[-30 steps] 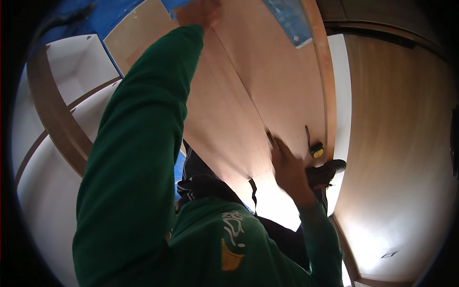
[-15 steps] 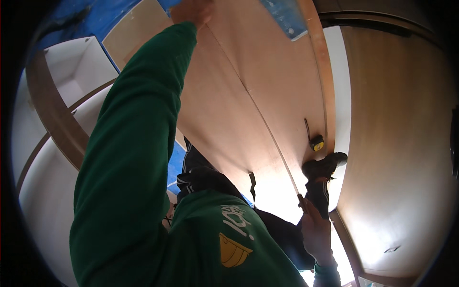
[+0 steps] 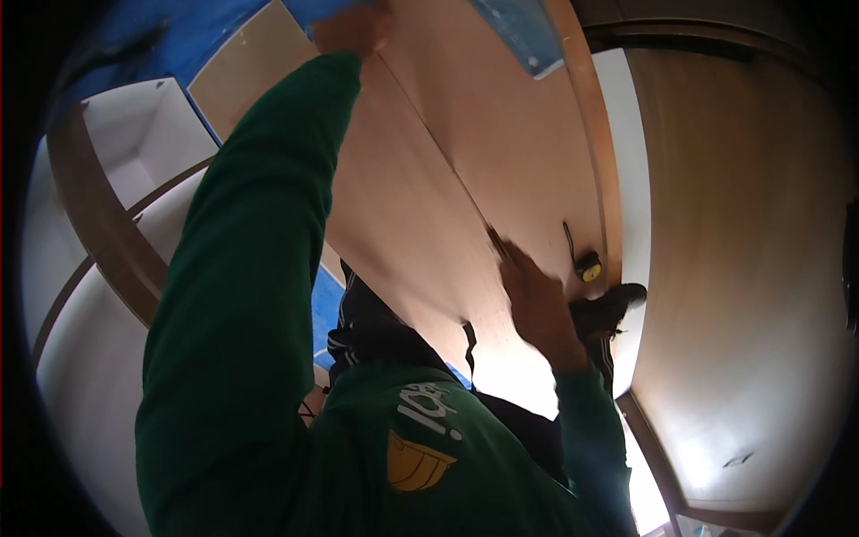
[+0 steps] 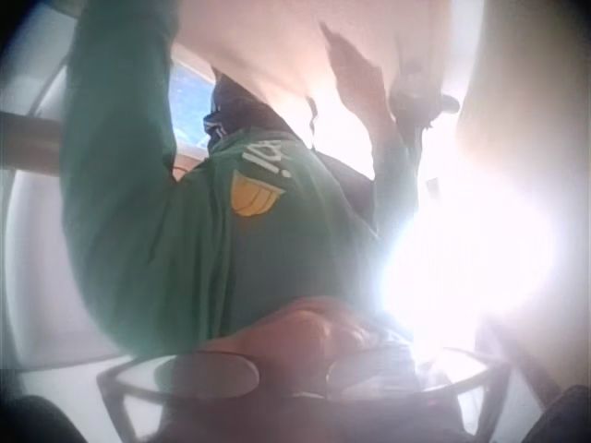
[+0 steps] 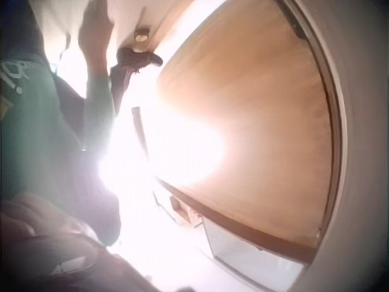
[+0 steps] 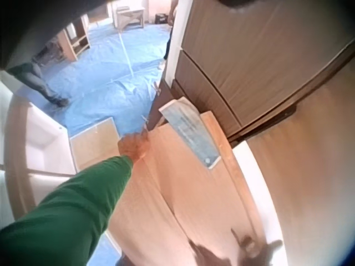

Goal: The person cuts a piece of wood veneer using a knife, following a marked line on the surface while holding the material steady.

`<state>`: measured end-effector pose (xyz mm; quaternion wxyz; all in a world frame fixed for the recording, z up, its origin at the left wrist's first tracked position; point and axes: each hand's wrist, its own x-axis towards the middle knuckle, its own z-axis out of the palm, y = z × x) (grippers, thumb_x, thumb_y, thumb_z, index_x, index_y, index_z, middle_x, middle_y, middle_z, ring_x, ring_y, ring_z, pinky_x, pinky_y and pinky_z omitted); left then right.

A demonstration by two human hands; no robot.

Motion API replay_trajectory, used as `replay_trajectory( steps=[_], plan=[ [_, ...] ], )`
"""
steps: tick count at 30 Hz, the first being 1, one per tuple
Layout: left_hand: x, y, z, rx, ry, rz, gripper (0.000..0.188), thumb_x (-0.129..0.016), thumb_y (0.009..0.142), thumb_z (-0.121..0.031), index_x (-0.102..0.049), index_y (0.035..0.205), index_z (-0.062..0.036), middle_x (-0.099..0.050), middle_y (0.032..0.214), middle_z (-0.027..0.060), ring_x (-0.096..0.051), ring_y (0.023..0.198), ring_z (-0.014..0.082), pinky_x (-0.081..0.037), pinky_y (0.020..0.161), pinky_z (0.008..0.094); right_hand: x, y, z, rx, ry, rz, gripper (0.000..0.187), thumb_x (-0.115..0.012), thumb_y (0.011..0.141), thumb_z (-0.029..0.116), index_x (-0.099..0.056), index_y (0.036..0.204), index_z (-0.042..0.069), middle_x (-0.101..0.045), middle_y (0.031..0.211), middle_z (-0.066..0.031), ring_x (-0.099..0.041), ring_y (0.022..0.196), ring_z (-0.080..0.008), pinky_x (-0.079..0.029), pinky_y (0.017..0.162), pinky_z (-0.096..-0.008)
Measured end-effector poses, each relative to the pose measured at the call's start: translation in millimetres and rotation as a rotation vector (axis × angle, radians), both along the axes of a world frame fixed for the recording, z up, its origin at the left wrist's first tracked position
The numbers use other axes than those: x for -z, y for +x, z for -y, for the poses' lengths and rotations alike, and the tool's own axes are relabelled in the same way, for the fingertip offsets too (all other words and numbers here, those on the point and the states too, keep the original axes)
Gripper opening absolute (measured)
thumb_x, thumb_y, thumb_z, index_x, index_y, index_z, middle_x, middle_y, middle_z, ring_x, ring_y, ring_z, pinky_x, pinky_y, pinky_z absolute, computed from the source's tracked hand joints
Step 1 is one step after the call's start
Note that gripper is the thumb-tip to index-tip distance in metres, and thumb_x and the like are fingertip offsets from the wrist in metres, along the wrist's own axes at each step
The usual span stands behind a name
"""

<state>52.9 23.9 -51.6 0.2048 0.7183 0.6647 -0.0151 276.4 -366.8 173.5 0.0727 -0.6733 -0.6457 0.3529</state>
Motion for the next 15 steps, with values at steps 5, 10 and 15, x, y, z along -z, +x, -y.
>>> replay_trajectory(
  steps=[5, 10, 15],
  plan=[
    [-7.1, 0.5, -0.5, 0.033, -0.030, -0.021, 0.050, -0.033, 0.112, -0.043, -0.057, 0.145, -0.0136, -0.078, 0.119, 0.0227, -0.073, 0.109, 0.0491, -0.057, 0.096, 0.0606, -156.0, 16.8, 67.6, 0.409, -0.689, 0.147, 0.044, -0.054, 0.110, 0.015, -0.061, 0.153, 0.011, -0.079, 0.107, -0.0163, -0.072, 0.073, -0.0227, -0.057, 0.071, -0.0385],
    [9.5, -4.6, 4.2, 0.215, 0.520, -0.174, 0.043, -0.055, 0.101, -0.028, -0.068, 0.139, -0.0105, -0.078, 0.088, 0.0110, -0.074, 0.077, 0.0346, -0.059, 0.066, 0.0511, -85.6, 5.7, 24.5, 0.139, -0.479, 0.183, 0.043, -0.055, 0.110, 0.015, -0.061, 0.152, 0.008, -0.077, 0.101, -0.0196, -0.073, 0.074, -0.0320, -0.058, 0.070, -0.0423],
    [14.8, -8.8, 3.8, 0.095, 0.203, 0.166, 0.051, -0.036, 0.112, -0.045, -0.058, 0.144, -0.0114, -0.078, 0.117, 0.0217, -0.075, 0.104, 0.0446, -0.058, 0.090, 0.0586, 106.5, -32.5, -44.6, 0.258, -0.064, -0.187, 0.037, -0.055, 0.110, 0.032, -0.063, 0.142, 0.014, -0.076, 0.088, -0.0215, -0.073, 0.075, -0.0468, -0.058, 0.069, -0.0600]
  ],
)
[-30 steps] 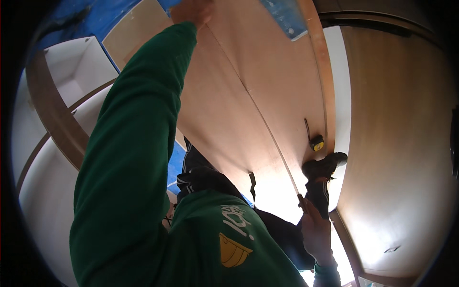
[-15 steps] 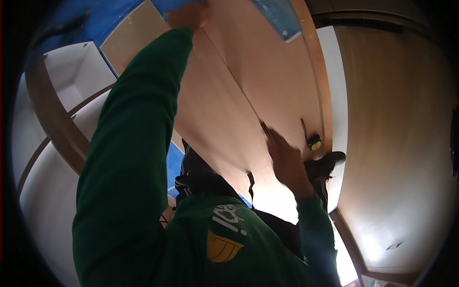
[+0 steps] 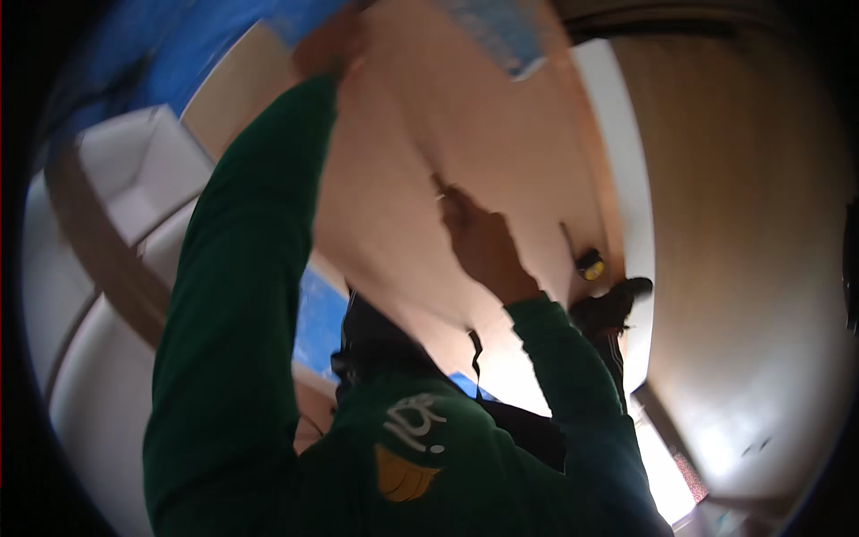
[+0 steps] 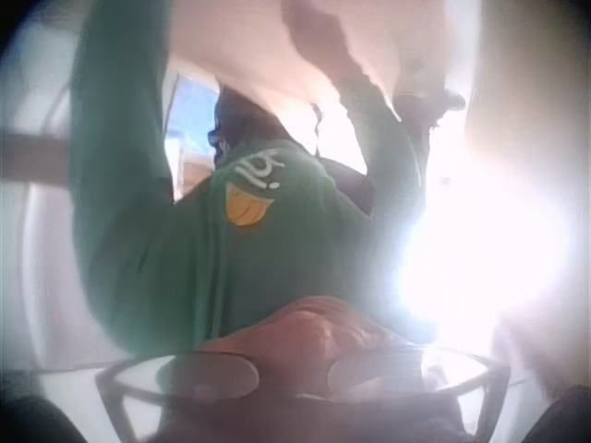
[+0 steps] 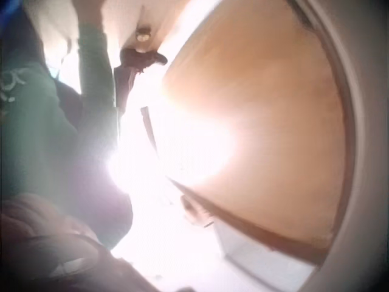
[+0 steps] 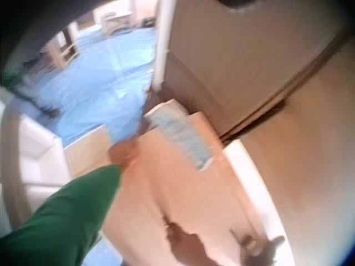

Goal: The person cuts a piece of wood veneer using a knife, following a marked line on the surface while holding the material steady.

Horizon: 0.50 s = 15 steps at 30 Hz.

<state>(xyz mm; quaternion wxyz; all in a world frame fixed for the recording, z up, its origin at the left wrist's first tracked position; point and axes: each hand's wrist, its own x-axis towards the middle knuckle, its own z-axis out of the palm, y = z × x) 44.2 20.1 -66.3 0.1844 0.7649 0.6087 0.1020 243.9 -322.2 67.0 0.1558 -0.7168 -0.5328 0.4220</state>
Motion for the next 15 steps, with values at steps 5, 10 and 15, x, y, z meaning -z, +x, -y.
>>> replay_trajectory(
  steps=[5, 10, 15],
  plan=[
    [17.0, -14.0, 5.8, 0.135, -0.008, 0.088, 0.055, -0.034, 0.114, -0.047, -0.059, 0.143, -0.0077, -0.078, 0.114, 0.0231, -0.076, 0.101, 0.0439, -0.060, 0.087, 0.0572, -18.8, -8.2, -11.3, 0.046, -0.151, -0.024, 0.041, -0.046, 0.114, 0.036, -0.063, 0.145, 0.015, -0.077, 0.114, -0.0190, -0.075, 0.097, -0.0430, -0.058, 0.091, -0.0577],
    [66.6, -37.3, -21.4, 0.131, 0.033, -0.201, 0.059, -0.032, 0.116, -0.049, -0.060, 0.142, -0.0041, -0.078, 0.110, 0.0245, -0.077, 0.098, 0.0432, -0.063, 0.084, 0.0558, -61.0, -27.7, -3.6, 0.170, -0.178, 0.117, 0.067, -0.062, 0.106, 0.047, -0.050, 0.156, 0.003, -0.071, 0.116, -0.0267, -0.075, 0.095, -0.0404, -0.060, 0.082, -0.0543],
    [87.6, -25.5, -63.8, 0.078, 0.110, -0.446, 0.063, -0.030, 0.117, -0.051, -0.061, 0.142, -0.0011, -0.078, 0.107, 0.0257, -0.078, 0.097, 0.0428, -0.064, 0.082, 0.0547, -120.7, -21.6, 57.2, 0.269, 0.177, 0.493, 0.072, -0.071, 0.102, 0.043, -0.050, 0.156, 0.002, -0.066, 0.127, -0.0246, -0.067, 0.120, -0.0377, -0.055, 0.101, -0.0497]
  ],
)
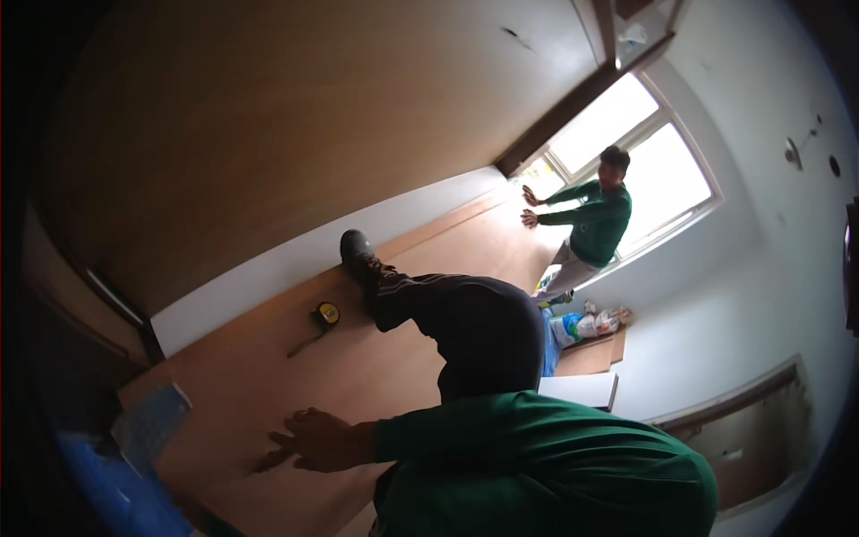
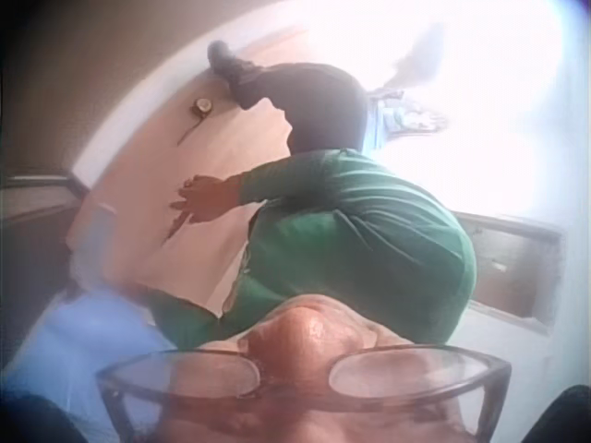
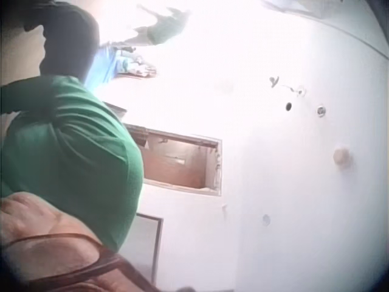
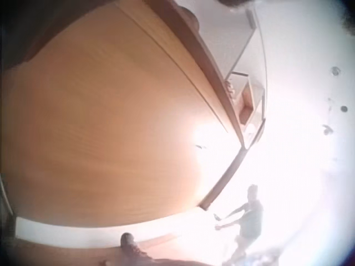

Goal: The person cuts a piece of wood veneer using a knife, following a marked line on the surface while holding the material steady.

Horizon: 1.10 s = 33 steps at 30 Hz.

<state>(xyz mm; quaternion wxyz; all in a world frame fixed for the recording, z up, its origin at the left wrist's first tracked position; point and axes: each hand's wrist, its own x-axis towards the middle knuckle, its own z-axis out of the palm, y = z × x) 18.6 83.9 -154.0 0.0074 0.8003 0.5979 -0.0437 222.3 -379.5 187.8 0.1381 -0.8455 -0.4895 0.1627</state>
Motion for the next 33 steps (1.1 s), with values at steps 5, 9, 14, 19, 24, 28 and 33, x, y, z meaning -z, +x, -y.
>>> replay_trajectory(
  steps=[5, 9, 14, 19, 24, 28, 33],
  plan=[
    [-29.6, 59.6, 23.9, -0.086, -0.155, 0.033, 0.064, -0.029, 0.117, -0.051, -0.060, 0.143, -0.0008, -0.077, 0.109, 0.0266, -0.077, 0.100, 0.0434, -0.063, 0.085, 0.0553, -156.2, 50.0, 70.7, 0.040, -0.233, -0.070, 0.065, -0.075, 0.100, 0.043, -0.058, 0.146, 0.000, -0.069, 0.115, -0.0204, -0.070, 0.115, -0.0366, -0.056, 0.096, -0.0482],
    [-49.3, 97.5, 45.8, -0.083, -0.197, 0.032, 0.065, -0.029, 0.117, -0.052, -0.059, 0.144, -0.0006, -0.077, 0.111, 0.0273, -0.076, 0.102, 0.0439, -0.063, 0.086, 0.0557, -211.2, 95.0, 90.5, 0.119, -0.465, -0.048, 0.050, -0.074, 0.101, 0.040, -0.064, 0.132, 0.002, -0.071, 0.104, -0.0176, -0.073, 0.105, -0.0352, -0.057, 0.088, -0.0490],
    [-55.6, 119.5, 54.8, -0.095, -0.204, 0.015, 0.066, -0.028, 0.117, -0.052, -0.058, 0.146, -0.0003, -0.076, 0.114, 0.0282, -0.076, 0.105, 0.0445, -0.062, 0.089, 0.0562, -184.9, 107.4, 89.4, -0.019, -0.295, 0.216, 0.034, -0.068, 0.106, 0.035, -0.067, 0.124, 0.005, -0.071, 0.092, -0.0144, -0.074, 0.090, -0.0350, -0.058, 0.078, -0.0481],
    [-56.8, 130.6, 59.2, -0.104, -0.200, -0.008, 0.067, -0.028, 0.117, -0.053, -0.056, 0.147, 0.0000, -0.075, 0.116, 0.0291, -0.075, 0.108, 0.0451, -0.062, 0.091, 0.0567, -179.3, 94.2, 94.0, -0.115, -0.035, -0.059, 0.033, -0.067, 0.105, 0.027, -0.067, 0.129, 0.003, -0.069, 0.088, -0.0121, -0.073, 0.079, -0.0303, -0.057, 0.067, -0.0444],
    [-51.4, 134.9, 64.2, -0.117, -0.186, -0.022, 0.068, -0.027, 0.116, -0.053, -0.055, 0.148, 0.0003, -0.075, 0.118, 0.0300, -0.074, 0.111, 0.0457, -0.061, 0.093, 0.0573, -228.4, 106.2, 89.9, -0.022, 0.407, 0.145, 0.030, -0.068, 0.104, 0.015, -0.070, 0.130, 0.001, -0.063, 0.081, -0.0093, -0.067, 0.067, -0.0253, -0.054, 0.057, -0.0392],
    [-45.8, 123.1, 59.1, -0.164, -0.180, -0.028, 0.069, -0.027, 0.116, -0.054, -0.054, 0.150, 0.0005, -0.074, 0.120, 0.0307, -0.074, 0.113, 0.0462, -0.060, 0.095, 0.0577, -278.0, 104.5, 94.8, 0.036, 0.926, 0.212, 0.027, -0.067, 0.103, 0.009, -0.071, 0.129, 0.003, -0.069, 0.083, -0.0104, -0.066, 0.061, -0.0223, -0.054, 0.055, -0.0346],
    [-37.6, 83.4, 32.5, -0.184, -0.091, -0.046, 0.071, -0.026, 0.116, -0.054, -0.053, 0.151, 0.0008, -0.074, 0.122, 0.0316, -0.073, 0.116, 0.0469, -0.060, 0.097, 0.0582, -279.4, 102.1, 86.3, 0.037, 1.169, 0.497, 0.028, -0.062, 0.102, 0.010, -0.067, 0.130, 0.011, -0.071, 0.084, -0.0132, -0.065, 0.060, -0.0246, -0.055, 0.054, -0.0363]
  ],
)
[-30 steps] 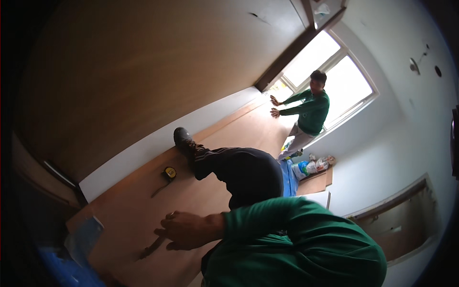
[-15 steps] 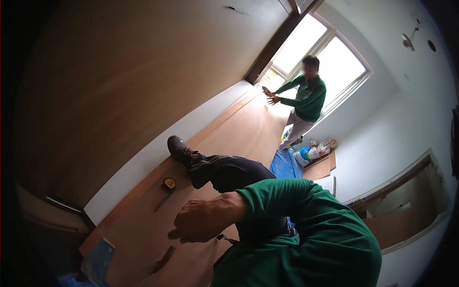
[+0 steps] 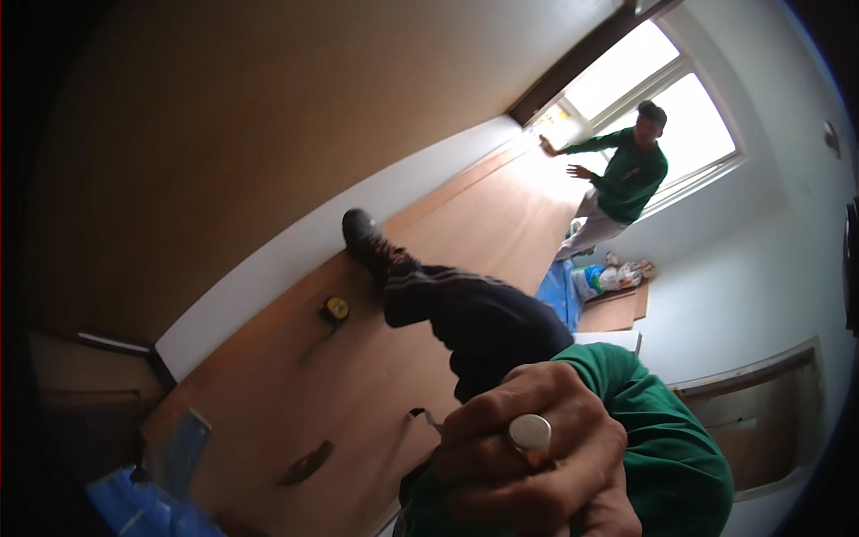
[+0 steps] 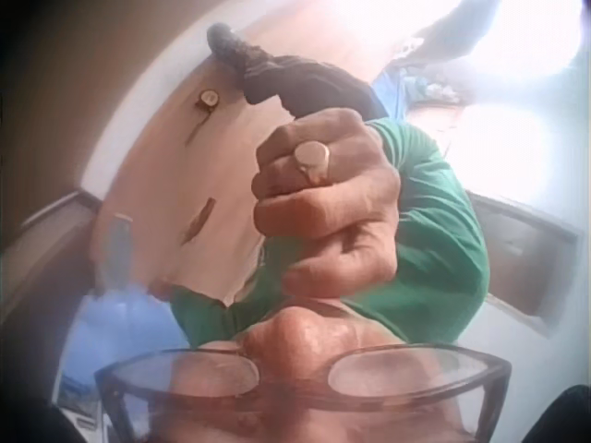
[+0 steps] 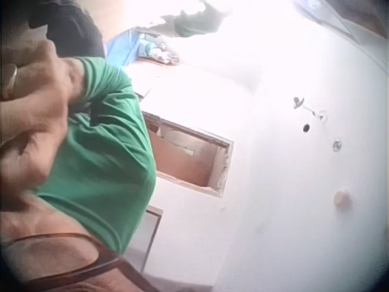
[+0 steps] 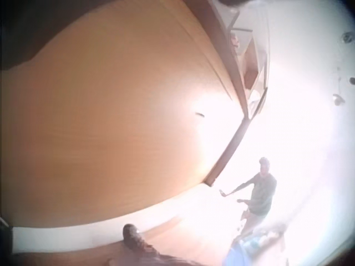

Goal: The person cuts a piece of wood veneer using a knife, following a marked line on the surface while holding the material steady.

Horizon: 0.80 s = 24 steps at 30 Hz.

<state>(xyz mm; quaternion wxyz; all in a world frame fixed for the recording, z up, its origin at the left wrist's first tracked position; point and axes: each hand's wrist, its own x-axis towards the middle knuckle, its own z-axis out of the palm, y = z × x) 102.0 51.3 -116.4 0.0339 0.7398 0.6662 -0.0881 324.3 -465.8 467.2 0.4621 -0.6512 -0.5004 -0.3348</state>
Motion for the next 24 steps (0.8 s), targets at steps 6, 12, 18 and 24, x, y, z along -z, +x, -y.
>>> replay_trajectory(
  steps=[6, 12, 18, 24],
  plan=[
    [-0.3, -53.7, -21.9, 0.027, 0.124, -0.032, 0.074, -0.024, 0.115, -0.057, -0.053, 0.151, 0.0013, -0.072, 0.129, 0.0326, -0.069, 0.123, 0.0475, -0.056, 0.104, 0.0592, 37.1, 18.7, 1.7, 0.064, 0.008, 0.216, 0.032, -0.066, 0.092, 0.008, -0.067, 0.124, 0.014, -0.067, 0.078, -0.0098, -0.058, 0.054, -0.0180, -0.050, 0.047, -0.0314],
    [-28.9, -60.2, -25.5, -0.185, -0.106, 0.140, 0.078, -0.020, 0.114, -0.059, -0.065, 0.141, -0.0012, -0.069, 0.138, 0.0309, -0.063, 0.133, 0.0496, -0.048, 0.116, 0.0595, 42.4, 17.6, 8.1, 0.079, -0.024, 0.019, 0.024, -0.079, 0.084, 0.010, -0.076, 0.108, 0.013, -0.068, 0.080, -0.0093, -0.052, 0.052, -0.0169, -0.045, 0.046, -0.0279],
    [-32.8, -42.5, -10.3, -0.167, -0.106, 0.063, 0.076, -0.024, 0.113, -0.060, -0.062, 0.145, -0.0030, -0.067, 0.143, 0.0285, -0.066, 0.130, 0.0486, -0.050, 0.116, 0.0587, 34.3, 14.8, 2.6, 0.052, 0.084, -0.068, 0.020, -0.081, 0.086, 0.007, -0.083, 0.105, 0.012, -0.069, 0.085, -0.0088, -0.051, 0.054, -0.0141, -0.042, 0.047, -0.0256],
    [-25.1, -47.6, -18.1, -0.145, -0.186, 0.125, 0.074, -0.033, 0.112, -0.060, -0.063, 0.143, 0.0012, -0.072, 0.131, 0.0264, -0.070, 0.126, 0.0420, -0.055, 0.112, 0.0492, 14.2, 21.3, 13.8, -0.091, -0.112, -0.196, 0.013, -0.077, 0.094, 0.009, -0.083, 0.105, 0.007, -0.070, 0.086, -0.0078, -0.053, 0.057, -0.0160, -0.043, 0.047, -0.0278]
  ],
)
